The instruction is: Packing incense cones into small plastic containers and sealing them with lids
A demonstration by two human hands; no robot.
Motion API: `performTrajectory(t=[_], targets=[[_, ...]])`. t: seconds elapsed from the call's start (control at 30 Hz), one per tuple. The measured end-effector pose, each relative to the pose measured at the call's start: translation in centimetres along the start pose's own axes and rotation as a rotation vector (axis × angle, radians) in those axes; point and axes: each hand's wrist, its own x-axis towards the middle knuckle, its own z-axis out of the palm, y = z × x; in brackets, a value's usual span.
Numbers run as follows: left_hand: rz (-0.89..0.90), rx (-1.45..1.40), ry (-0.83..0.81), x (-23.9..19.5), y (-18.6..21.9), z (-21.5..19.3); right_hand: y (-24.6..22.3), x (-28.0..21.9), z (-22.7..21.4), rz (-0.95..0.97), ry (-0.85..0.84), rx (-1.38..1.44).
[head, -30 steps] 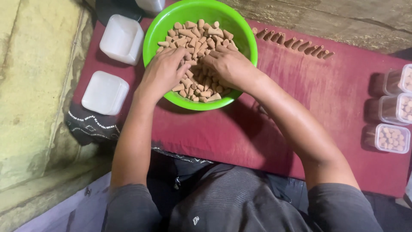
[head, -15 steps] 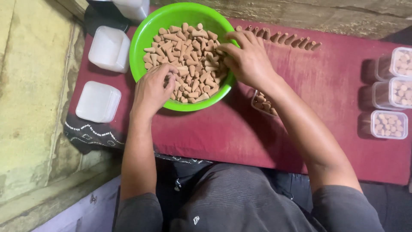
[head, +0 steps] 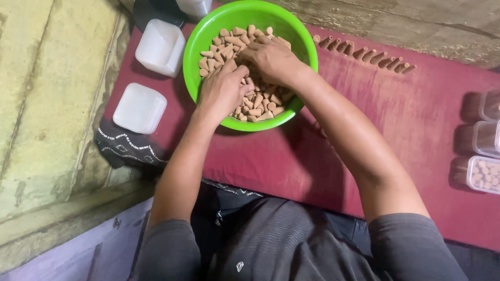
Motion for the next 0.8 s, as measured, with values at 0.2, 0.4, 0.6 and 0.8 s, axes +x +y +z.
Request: performTrajectory(t=[0.2, 0.4, 0.6, 0.8], targets=[[0.106, -0.046, 0.075, -0.5, 0.5, 0.0, -3.2, -2.1, -5.8, 0.167, 0.08, 0.525], [-0.009, -0.297, 0.085, -2.0, 1.3, -2.8, -2.5, -4.6, -7.1, 0.29, 0.268, 0.111], [-0.034, -0.396, 0.327, -2.9, -0.5, -1.9, -3.1, -1.6, -2.3, 0.007, -0.061, 0.044], [-0.014, -0.541, 0.376, -3.2, -0.5, -2.3, -3.0, -1.1, -2.1, 0.002, -0.109, 0.081]])
